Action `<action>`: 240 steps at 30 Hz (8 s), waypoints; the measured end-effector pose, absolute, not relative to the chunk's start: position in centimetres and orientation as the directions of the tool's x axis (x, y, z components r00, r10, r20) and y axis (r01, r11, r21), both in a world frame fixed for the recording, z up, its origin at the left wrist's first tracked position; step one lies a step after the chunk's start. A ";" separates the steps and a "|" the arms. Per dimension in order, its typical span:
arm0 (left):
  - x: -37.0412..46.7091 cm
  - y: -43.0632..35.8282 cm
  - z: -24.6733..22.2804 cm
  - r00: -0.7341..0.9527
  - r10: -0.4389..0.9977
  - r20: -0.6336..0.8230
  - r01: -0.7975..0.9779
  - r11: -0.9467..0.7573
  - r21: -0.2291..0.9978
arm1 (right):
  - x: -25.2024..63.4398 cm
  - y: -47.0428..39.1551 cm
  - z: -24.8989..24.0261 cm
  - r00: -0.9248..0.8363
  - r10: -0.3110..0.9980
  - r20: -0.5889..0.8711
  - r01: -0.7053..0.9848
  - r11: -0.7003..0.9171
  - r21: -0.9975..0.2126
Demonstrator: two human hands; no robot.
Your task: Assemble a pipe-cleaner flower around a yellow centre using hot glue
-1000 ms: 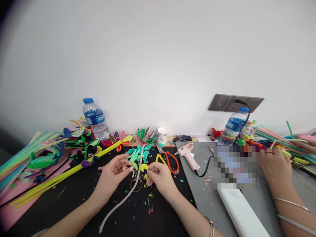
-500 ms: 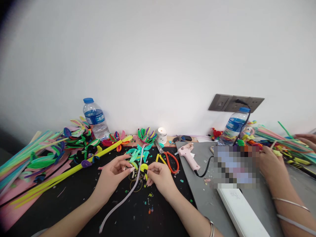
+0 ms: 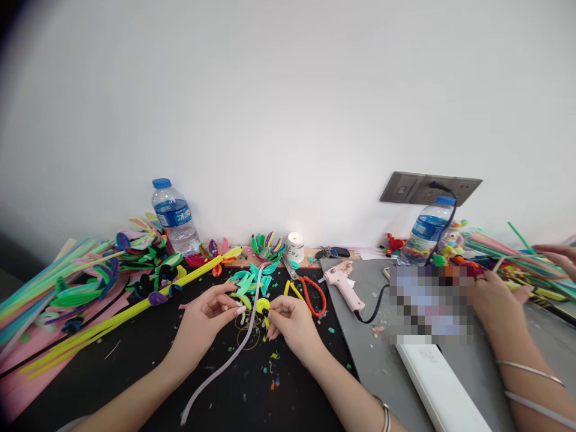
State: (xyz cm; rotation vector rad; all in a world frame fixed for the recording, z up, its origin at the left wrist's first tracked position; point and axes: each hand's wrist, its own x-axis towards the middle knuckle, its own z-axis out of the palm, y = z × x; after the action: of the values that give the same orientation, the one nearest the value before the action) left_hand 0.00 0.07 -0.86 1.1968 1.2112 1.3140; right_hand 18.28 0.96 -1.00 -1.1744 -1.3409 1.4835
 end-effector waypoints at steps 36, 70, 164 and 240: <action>0.0 0.1 -0.9 -0.045 0.990 0.137 0.156 -0.129 0.979 | 18.2 0.9 -0.9 -0.248 0.959 -0.135 0.030 -0.132 -0.991; 0.3 -0.3 -0.5 0.086 0.995 0.047 0.009 -0.048 0.999 | 18.2 0.9 -0.6 -0.233 0.962 -0.143 0.024 -0.142 -0.990; 0.5 0.1 -1.9 0.251 0.968 -0.003 -0.126 0.036 0.991 | 18.0 0.3 -0.5 -0.332 0.942 -0.049 0.227 0.029 -0.974; 1.3 -1.1 -0.8 0.480 0.869 -0.120 -0.012 0.143 0.990 | 18.5 0.8 -1.1 -0.289 0.957 -0.034 -0.049 -0.050 -0.998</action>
State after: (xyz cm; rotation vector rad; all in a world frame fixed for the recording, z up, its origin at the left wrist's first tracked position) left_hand 1.34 -1.05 -0.82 1.2725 0.8673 0.7663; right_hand 18.45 0.76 -1.10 -1.0460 -1.3576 1.4798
